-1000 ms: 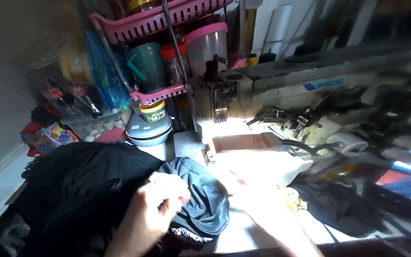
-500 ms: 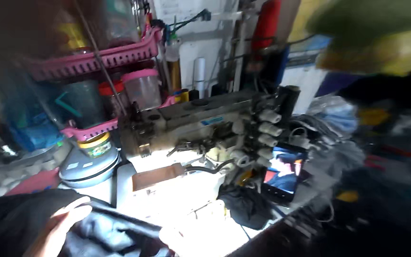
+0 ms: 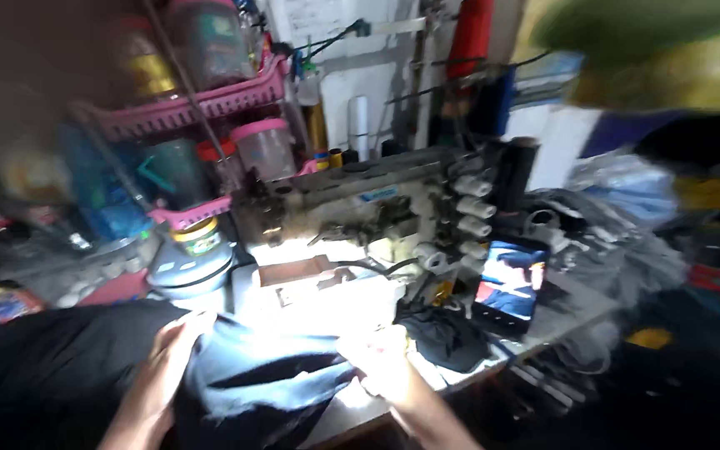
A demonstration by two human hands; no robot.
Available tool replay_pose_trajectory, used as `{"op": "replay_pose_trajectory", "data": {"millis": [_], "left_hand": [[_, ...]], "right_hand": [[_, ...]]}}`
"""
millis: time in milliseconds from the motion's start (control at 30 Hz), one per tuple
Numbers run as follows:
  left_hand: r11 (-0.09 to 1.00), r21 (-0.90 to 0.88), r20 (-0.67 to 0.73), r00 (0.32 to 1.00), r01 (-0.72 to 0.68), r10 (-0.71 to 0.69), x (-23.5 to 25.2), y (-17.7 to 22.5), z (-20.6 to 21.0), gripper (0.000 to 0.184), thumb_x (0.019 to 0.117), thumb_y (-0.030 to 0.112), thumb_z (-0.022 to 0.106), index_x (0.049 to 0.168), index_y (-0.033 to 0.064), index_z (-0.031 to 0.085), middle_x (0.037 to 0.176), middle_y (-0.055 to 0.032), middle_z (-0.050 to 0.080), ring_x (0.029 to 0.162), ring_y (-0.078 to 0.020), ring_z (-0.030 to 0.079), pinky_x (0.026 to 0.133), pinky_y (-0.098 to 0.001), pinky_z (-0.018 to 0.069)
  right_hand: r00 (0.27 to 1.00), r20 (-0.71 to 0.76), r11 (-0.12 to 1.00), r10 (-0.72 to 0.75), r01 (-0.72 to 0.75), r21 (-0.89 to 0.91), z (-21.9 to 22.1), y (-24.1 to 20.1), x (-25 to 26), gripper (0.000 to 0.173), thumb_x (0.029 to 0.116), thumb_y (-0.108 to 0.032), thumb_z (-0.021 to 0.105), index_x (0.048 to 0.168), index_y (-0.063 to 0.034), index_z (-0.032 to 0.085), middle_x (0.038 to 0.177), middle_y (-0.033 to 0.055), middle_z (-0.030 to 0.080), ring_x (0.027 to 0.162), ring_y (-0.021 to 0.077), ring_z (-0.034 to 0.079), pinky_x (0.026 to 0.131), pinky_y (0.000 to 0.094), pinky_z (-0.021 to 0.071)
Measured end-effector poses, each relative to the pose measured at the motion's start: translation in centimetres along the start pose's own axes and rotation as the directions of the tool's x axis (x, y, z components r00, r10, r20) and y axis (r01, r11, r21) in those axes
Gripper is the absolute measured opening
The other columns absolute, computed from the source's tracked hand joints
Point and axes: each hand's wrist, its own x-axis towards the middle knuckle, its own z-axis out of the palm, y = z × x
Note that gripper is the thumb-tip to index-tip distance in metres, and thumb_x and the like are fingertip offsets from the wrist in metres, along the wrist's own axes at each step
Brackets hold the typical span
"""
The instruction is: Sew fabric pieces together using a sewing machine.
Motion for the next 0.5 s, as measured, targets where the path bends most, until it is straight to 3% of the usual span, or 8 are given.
{"op": "replay_pose_trajectory", "data": {"millis": [133,333,433,500], "left_hand": [[0.982,-0.172,0.044,0.996,0.082,-0.075,-0.3,0.1,0.2,0.027,0.1021,0.012,0.048,0.087,0.0120,0.070,0.079,0.0029,0.069,0.077,-0.0044,0.066,0.072,-0.0232,0.0566],[0.984,-0.166,0.057,0.997,0.066,-0.057,-0.9,0.2,-1.2,0.026,0.1036,0.015,0.047,0.091,0.0118,0.069,0.084,0.0011,0.069,0.082,-0.0065,0.067,0.076,-0.0261,0.0569],[0.984,0.124,-0.025,0.991,-0.129,0.133,-2.1,2.6,-4.6,0.026,0.1044,0.024,0.052,0.111,0.0086,0.072,0.103,0.0009,0.072,0.095,-0.0067,0.066,0.087,-0.0334,0.0553],[0.864,0.359,-0.012,0.923,-0.354,0.384,-4.8,5.7,-7.9,0.028,0.1025,0.035,0.055,0.106,0.0145,0.074,0.098,0.0099,0.072,0.090,0.0025,0.066,0.081,-0.0246,0.0570]], "right_hand": [[0.999,-0.031,0.996,-0.017,0.020,0.084,-0.5,0.5,0.3,0.009,0.0976,-0.013,0.064,0.089,-0.0116,0.063,0.060,-0.0067,0.055,0.043,0.0013,0.045,0.042,0.0183,0.0422],[0.999,-0.035,0.999,-0.023,0.024,0.040,1.3,0.1,-0.2,0.010,0.0994,-0.013,0.062,0.091,-0.0092,0.064,0.060,-0.0064,0.055,0.043,0.0003,0.044,0.041,0.0165,0.0394],[0.958,0.250,0.978,-0.142,0.174,-0.112,3.9,-0.6,-3.0,0.013,0.1015,-0.018,0.055,0.093,-0.0114,0.063,0.069,-0.0127,0.054,0.054,-0.0059,0.046,0.052,0.0143,0.0417],[0.826,0.503,0.936,-0.255,0.341,-0.085,5.4,-1.6,-6.1,0.019,0.1036,-0.011,0.053,0.107,0.0030,0.066,0.080,-0.0034,0.060,0.064,-0.0056,0.049,0.061,0.0139,0.0443]]}}
